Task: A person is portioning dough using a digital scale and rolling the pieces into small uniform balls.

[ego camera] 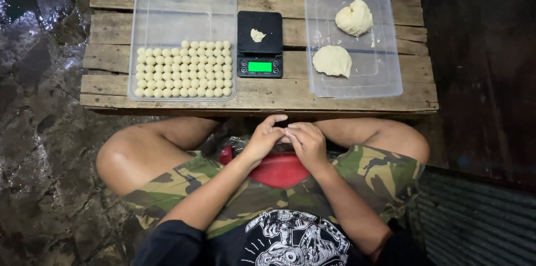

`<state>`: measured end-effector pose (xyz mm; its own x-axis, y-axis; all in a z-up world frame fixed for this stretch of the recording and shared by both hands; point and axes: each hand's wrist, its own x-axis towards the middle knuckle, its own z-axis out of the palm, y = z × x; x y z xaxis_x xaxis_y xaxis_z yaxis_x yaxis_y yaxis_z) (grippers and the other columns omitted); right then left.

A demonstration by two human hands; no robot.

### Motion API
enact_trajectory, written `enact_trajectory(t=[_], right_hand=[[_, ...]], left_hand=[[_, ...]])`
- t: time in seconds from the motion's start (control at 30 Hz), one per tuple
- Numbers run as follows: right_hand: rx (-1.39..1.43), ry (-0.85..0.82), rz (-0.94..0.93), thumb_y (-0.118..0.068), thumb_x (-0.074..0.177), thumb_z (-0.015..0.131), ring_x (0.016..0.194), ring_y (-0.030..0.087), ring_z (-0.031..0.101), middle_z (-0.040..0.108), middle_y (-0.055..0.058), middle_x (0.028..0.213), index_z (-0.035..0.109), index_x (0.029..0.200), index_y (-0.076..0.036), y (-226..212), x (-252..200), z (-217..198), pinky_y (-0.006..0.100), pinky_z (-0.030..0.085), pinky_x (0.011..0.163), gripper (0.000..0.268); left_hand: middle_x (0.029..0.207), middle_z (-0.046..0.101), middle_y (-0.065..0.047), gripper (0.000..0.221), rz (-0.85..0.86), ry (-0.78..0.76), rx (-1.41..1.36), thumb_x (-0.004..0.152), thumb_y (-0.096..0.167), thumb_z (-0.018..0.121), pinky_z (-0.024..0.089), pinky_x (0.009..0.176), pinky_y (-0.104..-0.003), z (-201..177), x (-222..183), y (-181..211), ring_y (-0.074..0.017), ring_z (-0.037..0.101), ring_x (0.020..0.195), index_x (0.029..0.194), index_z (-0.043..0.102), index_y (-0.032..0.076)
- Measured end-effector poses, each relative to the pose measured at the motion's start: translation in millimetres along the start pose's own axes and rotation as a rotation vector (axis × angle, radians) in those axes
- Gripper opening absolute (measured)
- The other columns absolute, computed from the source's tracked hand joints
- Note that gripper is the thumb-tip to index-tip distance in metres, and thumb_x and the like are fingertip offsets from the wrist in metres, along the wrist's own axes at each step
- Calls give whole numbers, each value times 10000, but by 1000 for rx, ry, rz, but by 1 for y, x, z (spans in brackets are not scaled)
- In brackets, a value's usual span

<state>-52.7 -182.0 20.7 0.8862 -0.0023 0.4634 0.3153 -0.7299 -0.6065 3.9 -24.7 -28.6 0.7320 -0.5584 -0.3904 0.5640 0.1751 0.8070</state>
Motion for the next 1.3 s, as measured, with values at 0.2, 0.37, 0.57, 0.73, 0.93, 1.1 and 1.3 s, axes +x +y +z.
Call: enact_trajectory(t=[0.2,0.37,0.57,0.73,0.93,1.1,1.3], right_hand=[[125,39,159,-56,918,725,849,270,730,753,29,903,772,898,-93,6,1,-3,392,577,736,63],[153,105,285,-76,831,830,748,228,718,752,18,806,775,807,-98,3,8,-10,353,556,682,65],[171,138,323,-21,921,728,826,302,720,756,97,870,783,891,-45,14,11,-16,407,563,756,66],[137,174,409,-53,871,800,789,241,713,758,59,868,796,863,-70,21,14,-24,341,558,698,19],[168,190,462,-38,922,742,707,204,692,740,46,809,751,784,-67,37,1,-11,296,537,646,141],[380,213,563,6,952,676,757,146,695,704,159,1121,557,1415,-17,44,-8,5,233,524,600,478],[361,174,585,5,934,711,753,211,750,712,143,988,725,1185,-13,44,-8,6,266,580,593,252]], left_hand=[[982,742,-213,509,33,-22,68,932,1,620,638,789,-400,-1,3,-6,-284,759,892,1430,513,4],[914,762,-193,445,65,-23,152,923,23,632,626,788,-329,2,-2,7,-236,767,859,1362,568,-20],[876,768,-180,407,70,-25,196,940,52,635,619,785,-315,-1,-1,1,-209,765,830,1332,585,-46],[871,766,-149,387,60,-26,279,959,83,614,605,811,-314,5,-9,18,-193,755,843,1327,597,-37],[865,787,-99,325,54,-7,474,979,145,607,604,775,-304,8,-12,27,-166,767,836,1278,658,29],[878,787,-124,311,122,8,668,980,137,614,597,774,-395,9,-22,49,-245,762,844,1258,684,15],[840,780,-105,296,158,11,791,961,98,621,588,787,-410,9,-19,51,-263,756,839,1242,703,46]])
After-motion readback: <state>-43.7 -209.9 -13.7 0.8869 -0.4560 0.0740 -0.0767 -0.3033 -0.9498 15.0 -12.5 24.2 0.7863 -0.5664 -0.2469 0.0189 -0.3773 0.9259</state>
